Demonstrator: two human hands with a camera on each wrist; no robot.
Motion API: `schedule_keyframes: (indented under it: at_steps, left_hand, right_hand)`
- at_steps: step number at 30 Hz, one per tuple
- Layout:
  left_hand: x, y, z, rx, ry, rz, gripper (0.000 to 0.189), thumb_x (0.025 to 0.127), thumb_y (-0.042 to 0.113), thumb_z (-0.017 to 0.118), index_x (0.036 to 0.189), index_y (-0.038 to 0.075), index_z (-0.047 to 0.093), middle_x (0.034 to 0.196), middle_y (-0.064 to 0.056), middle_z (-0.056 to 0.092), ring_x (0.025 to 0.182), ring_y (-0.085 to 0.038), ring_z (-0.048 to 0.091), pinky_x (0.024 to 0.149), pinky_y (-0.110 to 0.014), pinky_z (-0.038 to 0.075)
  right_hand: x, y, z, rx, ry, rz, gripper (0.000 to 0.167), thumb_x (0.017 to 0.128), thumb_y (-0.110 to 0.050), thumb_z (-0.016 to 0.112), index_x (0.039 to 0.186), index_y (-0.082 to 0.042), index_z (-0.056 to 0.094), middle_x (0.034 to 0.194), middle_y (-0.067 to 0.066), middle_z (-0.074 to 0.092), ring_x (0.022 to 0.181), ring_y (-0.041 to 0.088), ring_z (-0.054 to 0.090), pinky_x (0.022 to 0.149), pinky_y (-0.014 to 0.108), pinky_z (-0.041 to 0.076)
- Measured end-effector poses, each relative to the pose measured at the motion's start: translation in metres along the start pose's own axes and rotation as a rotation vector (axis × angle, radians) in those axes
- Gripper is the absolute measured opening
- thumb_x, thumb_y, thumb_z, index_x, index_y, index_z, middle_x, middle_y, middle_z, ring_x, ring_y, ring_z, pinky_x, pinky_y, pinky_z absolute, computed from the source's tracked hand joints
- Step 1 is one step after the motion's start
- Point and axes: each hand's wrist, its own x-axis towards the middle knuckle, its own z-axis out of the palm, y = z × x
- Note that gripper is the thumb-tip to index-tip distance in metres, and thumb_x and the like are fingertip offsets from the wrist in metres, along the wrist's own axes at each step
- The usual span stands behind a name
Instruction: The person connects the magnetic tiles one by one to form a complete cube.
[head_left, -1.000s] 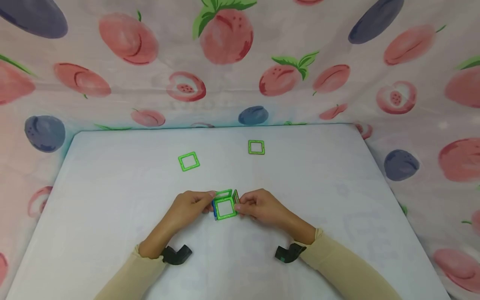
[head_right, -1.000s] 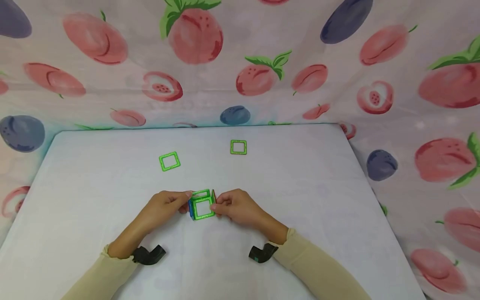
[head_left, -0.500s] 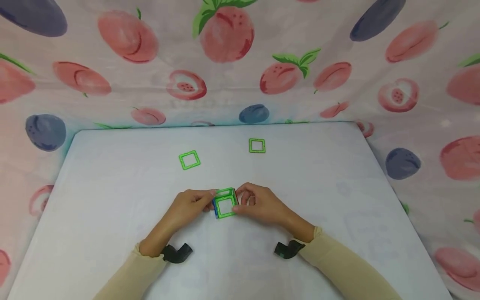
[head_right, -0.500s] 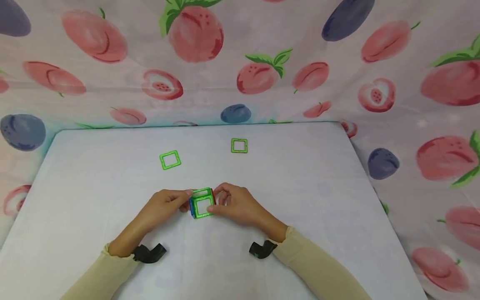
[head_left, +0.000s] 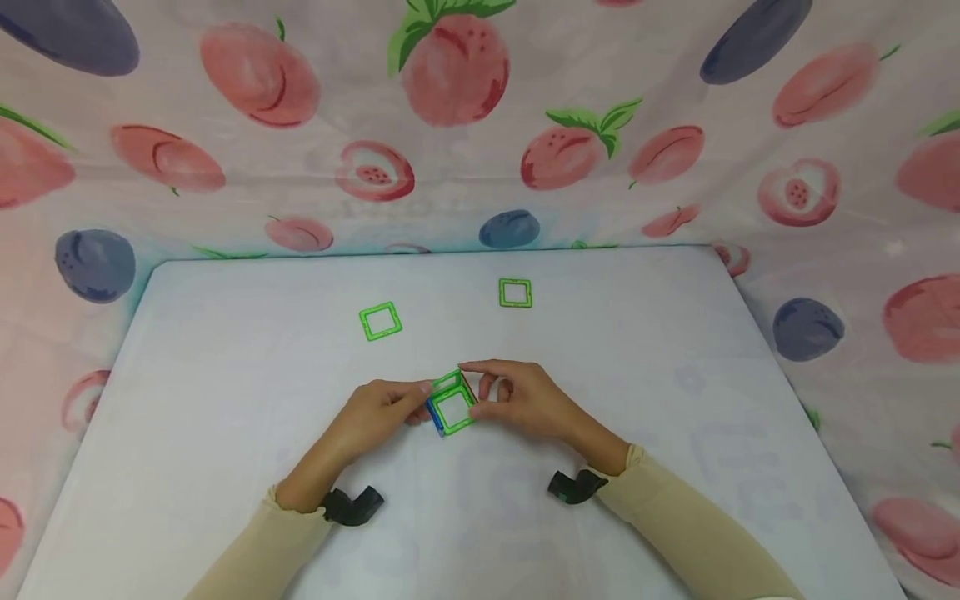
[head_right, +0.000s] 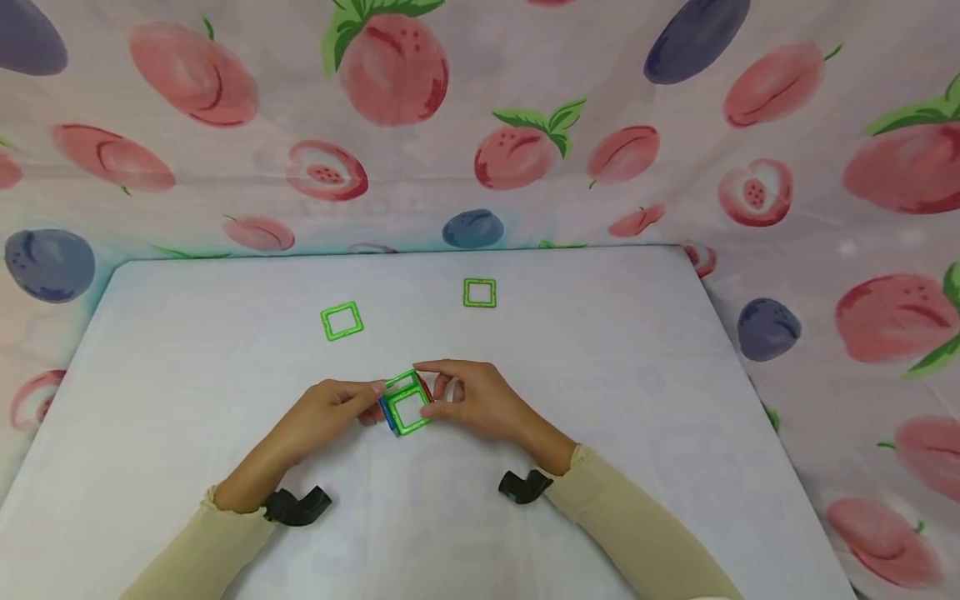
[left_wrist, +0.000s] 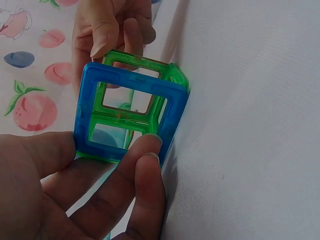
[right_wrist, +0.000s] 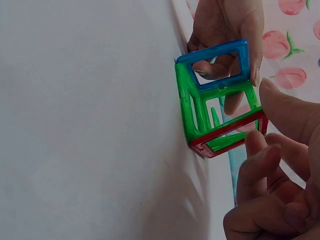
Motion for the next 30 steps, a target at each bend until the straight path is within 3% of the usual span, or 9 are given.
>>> schedule_keyframes:
  at_steps: [7, 15, 19, 25, 27, 30]
  left_hand:
    - [0.000, 0.002, 0.000, 0.010, 0.013, 0.005, 0.037, 0.104, 0.044, 0.056, 0.112, 0.017, 0.080, 0.082, 0.002, 0.074, 0.083, -0.012, 0.063, 0.085, -0.034, 0.046]
    - [0.000, 0.000, 0.002, 0.012, 0.021, 0.004, 0.036, 0.104, 0.045, 0.057, 0.097, 0.019, 0.081, 0.081, 0.002, 0.073, 0.082, -0.012, 0.062, 0.082, -0.033, 0.046]
    - [0.000, 0.001, -0.003, 0.013, -0.007, 0.019, 0.037, 0.103, 0.046, 0.056, 0.102, 0.019, 0.081, 0.083, 0.002, 0.074, 0.085, -0.012, 0.063, 0.084, -0.035, 0.047]
    - [0.000, -0.002, -0.007, 0.000, -0.073, -0.003, 0.039, 0.102, 0.048, 0.059, 0.092, 0.018, 0.082, 0.086, 0.003, 0.075, 0.091, -0.012, 0.063, 0.091, -0.036, 0.046]
    - [0.000, -0.003, -0.006, -0.004, -0.082, 0.014, 0.035, 0.101, 0.045, 0.062, 0.101, 0.016, 0.079, 0.086, 0.003, 0.075, 0.089, -0.013, 0.064, 0.089, -0.035, 0.046]
    - [0.001, -0.004, -0.005, -0.010, -0.067, 0.035, 0.040, 0.099, 0.043, 0.066, 0.129, 0.016, 0.066, 0.086, 0.003, 0.075, 0.086, -0.013, 0.064, 0.088, -0.035, 0.045]
  right_hand:
    - [0.003, -0.001, -0.002, -0.030, -0.014, -0.033, 0.058, 0.088, -0.024, 0.083, 0.142, -0.024, 0.062, 0.095, -0.007, 0.066, 0.063, 0.010, 0.053, 0.061, 0.021, 0.045]
    - [0.003, 0.000, -0.004, -0.047, -0.035, -0.066, 0.056, 0.090, -0.022, 0.081, 0.142, -0.019, 0.062, 0.095, -0.004, 0.065, 0.063, 0.011, 0.053, 0.059, 0.021, 0.045]
    - [0.005, 0.001, -0.006, -0.063, -0.042, -0.093, 0.055, 0.091, -0.023, 0.079, 0.143, -0.019, 0.061, 0.097, -0.004, 0.065, 0.065, 0.011, 0.054, 0.061, 0.021, 0.046]
    - [0.012, 0.002, -0.007, -0.116, 0.003, -0.107, 0.044, 0.094, -0.017, 0.076, 0.136, -0.017, 0.067, 0.097, -0.006, 0.066, 0.071, 0.010, 0.056, 0.066, 0.022, 0.048]
    - [0.015, 0.001, -0.007, -0.123, 0.032, -0.086, 0.035, 0.094, -0.017, 0.075, 0.129, -0.019, 0.072, 0.095, -0.008, 0.067, 0.073, 0.009, 0.057, 0.067, 0.023, 0.048]
    - [0.020, 0.000, -0.007, -0.128, 0.070, -0.068, 0.023, 0.094, -0.019, 0.075, 0.116, -0.023, 0.078, 0.093, -0.011, 0.068, 0.074, 0.008, 0.058, 0.068, 0.024, 0.048]
